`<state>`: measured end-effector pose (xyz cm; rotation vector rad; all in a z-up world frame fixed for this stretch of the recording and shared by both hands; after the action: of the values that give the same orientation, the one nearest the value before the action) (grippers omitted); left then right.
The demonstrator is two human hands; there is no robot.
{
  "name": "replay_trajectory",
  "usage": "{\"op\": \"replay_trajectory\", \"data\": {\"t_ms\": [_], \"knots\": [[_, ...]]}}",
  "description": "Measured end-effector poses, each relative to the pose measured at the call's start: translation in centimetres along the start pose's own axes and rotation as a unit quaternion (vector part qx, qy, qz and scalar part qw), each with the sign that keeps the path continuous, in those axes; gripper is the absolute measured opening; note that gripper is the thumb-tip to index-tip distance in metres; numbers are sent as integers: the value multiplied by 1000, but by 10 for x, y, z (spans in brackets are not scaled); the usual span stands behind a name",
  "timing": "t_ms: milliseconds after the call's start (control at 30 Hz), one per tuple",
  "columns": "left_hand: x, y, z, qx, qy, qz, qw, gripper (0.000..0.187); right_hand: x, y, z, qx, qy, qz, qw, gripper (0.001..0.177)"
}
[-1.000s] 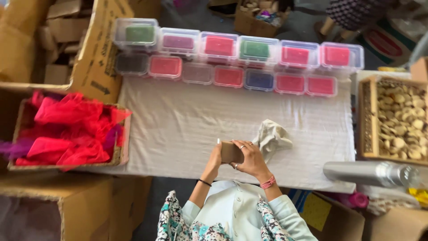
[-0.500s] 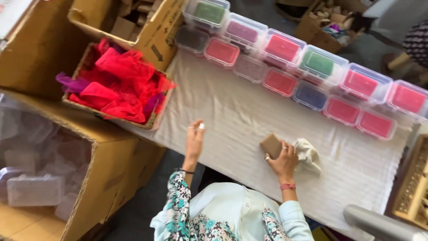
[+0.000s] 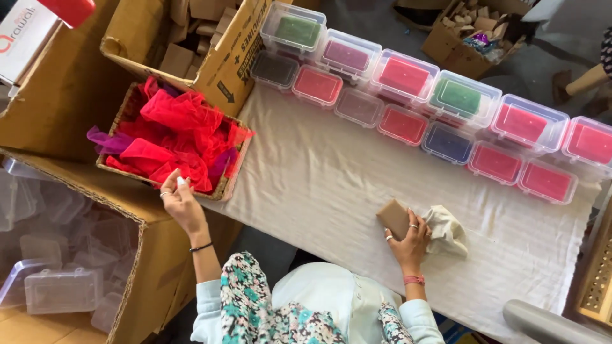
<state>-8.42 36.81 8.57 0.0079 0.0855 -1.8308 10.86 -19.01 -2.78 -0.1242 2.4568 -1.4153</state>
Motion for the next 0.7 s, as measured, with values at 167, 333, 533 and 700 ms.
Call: {"op": "replay_trajectory", "data": {"t_ms": [167,333,533,700], "knots": [[-34,-10,6,-2,44,3,999,27,0,2,-5,-2,5,13,1000,87],[-44,19,62,-129,96,24,987,23,0,5,-9,0,5,34,999,86],[-56,75,65,-163,108,-58,979,22,1,5,-12,1,9,47,999,86],[-24,127,73,-313,260,-163,899,28,-2,-1,-14,-8,31,37,999,87]]}}
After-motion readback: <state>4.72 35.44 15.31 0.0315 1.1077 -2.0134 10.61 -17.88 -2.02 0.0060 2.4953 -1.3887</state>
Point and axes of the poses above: each hand's wrist, its own x-axis away from the middle knuckle, its own y-axis out of the palm, z = x × y, the point moved 6 cm from there along -x, towards the middle knuckle, and after that the axes turned 4 degrees about -y, right-handed, at the moved point
